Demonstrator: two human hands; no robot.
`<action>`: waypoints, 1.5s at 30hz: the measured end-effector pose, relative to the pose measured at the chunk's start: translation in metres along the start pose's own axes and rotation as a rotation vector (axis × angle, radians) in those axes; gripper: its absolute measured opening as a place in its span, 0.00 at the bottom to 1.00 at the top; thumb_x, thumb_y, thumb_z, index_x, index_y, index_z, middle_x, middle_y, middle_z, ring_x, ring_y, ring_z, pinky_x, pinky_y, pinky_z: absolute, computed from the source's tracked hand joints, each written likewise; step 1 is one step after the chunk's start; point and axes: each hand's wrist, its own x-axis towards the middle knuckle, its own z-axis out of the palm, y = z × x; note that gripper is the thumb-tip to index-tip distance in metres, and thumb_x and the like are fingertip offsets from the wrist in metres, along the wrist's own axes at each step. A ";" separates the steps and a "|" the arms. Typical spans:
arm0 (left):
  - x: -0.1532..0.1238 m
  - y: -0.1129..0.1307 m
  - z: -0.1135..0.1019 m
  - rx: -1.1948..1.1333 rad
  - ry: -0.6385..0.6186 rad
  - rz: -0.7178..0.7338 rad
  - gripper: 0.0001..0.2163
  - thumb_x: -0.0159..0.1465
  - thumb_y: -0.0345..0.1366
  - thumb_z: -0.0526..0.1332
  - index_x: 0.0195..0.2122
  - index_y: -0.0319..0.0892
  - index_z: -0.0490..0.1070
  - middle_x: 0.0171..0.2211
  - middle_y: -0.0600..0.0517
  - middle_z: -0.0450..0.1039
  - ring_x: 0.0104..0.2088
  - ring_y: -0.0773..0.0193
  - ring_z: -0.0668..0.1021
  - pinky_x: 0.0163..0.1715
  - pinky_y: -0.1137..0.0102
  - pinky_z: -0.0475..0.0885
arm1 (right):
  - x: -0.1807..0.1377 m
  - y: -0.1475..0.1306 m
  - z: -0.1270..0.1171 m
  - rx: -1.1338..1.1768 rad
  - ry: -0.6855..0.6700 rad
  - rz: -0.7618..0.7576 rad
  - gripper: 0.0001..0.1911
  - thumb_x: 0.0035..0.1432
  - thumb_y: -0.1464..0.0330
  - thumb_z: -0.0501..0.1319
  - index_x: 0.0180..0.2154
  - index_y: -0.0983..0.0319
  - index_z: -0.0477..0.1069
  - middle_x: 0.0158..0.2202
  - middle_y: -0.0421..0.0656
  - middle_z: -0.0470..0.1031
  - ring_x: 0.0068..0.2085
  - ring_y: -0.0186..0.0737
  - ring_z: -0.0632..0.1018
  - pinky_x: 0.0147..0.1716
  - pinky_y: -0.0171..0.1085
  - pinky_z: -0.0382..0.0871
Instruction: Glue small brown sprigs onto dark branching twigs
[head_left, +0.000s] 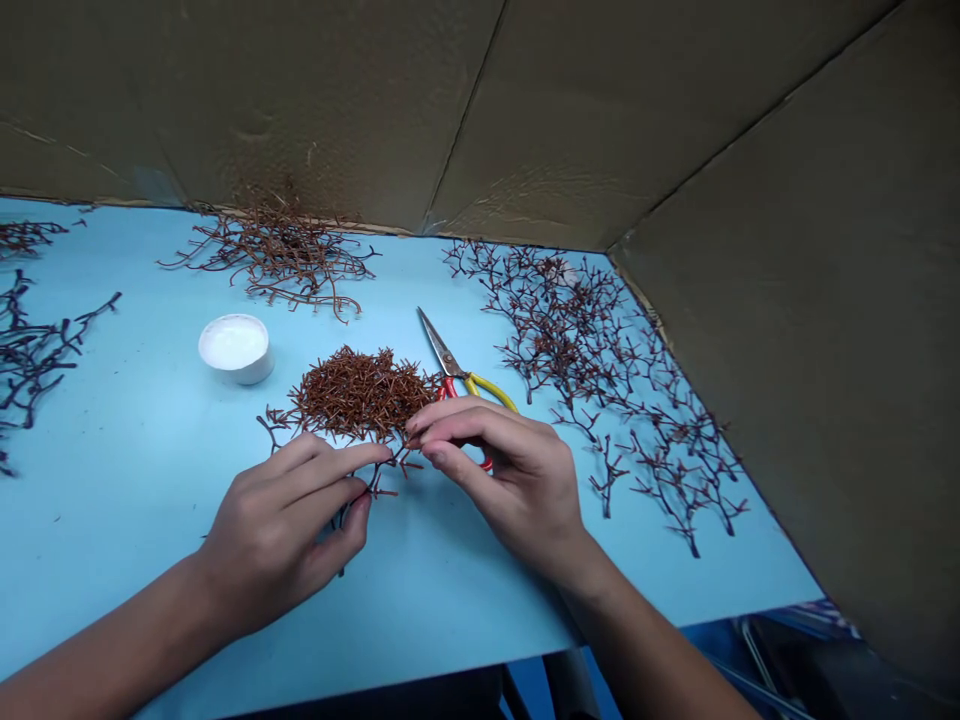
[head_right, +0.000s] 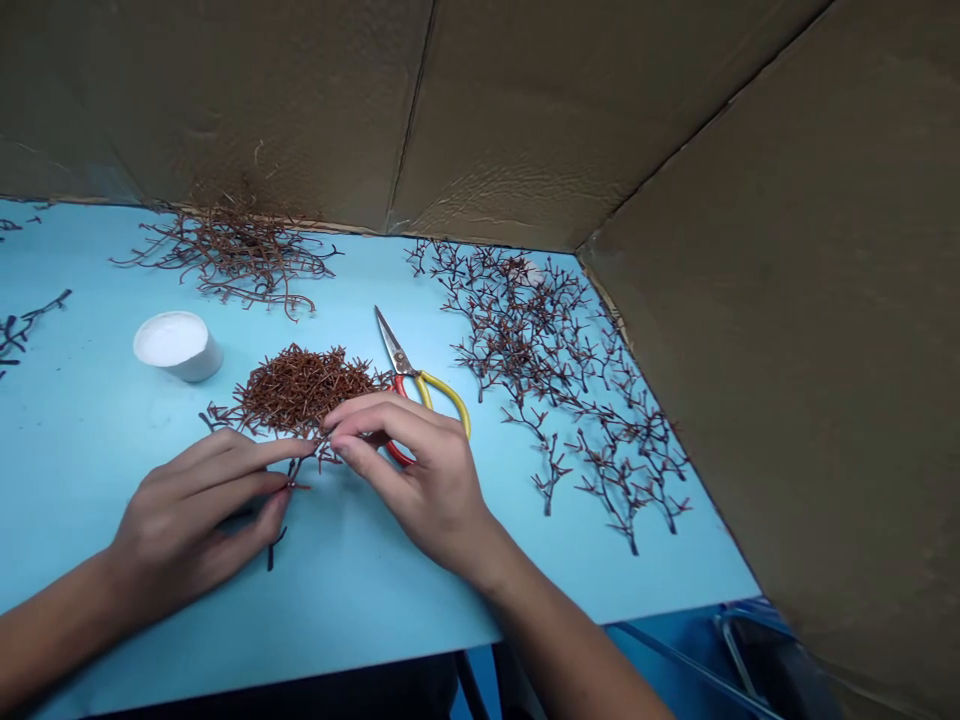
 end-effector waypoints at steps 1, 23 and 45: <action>0.000 -0.001 0.000 0.003 -0.007 0.003 0.16 0.61 0.20 0.68 0.46 0.45 0.82 0.53 0.44 0.85 0.37 0.56 0.80 0.40 0.62 0.75 | 0.000 0.000 0.000 0.001 0.003 -0.001 0.06 0.67 0.73 0.70 0.40 0.56 0.82 0.43 0.43 0.87 0.44 0.42 0.86 0.46 0.43 0.81; 0.020 -0.001 -0.012 -1.304 -0.093 -0.804 0.17 0.71 0.45 0.67 0.56 0.42 0.79 0.47 0.42 0.85 0.44 0.56 0.85 0.44 0.66 0.76 | 0.001 0.005 0.010 0.223 -0.085 -0.128 0.08 0.68 0.58 0.70 0.36 0.52 0.84 0.35 0.41 0.88 0.40 0.45 0.83 0.48 0.51 0.76; 0.017 0.008 -0.011 -1.326 -0.255 -0.855 0.08 0.66 0.40 0.73 0.37 0.40 0.84 0.38 0.45 0.86 0.36 0.60 0.84 0.41 0.67 0.79 | -0.001 0.008 0.018 0.177 -0.063 -0.107 0.02 0.66 0.66 0.72 0.39 0.53 0.84 0.38 0.42 0.88 0.47 0.48 0.83 0.53 0.54 0.77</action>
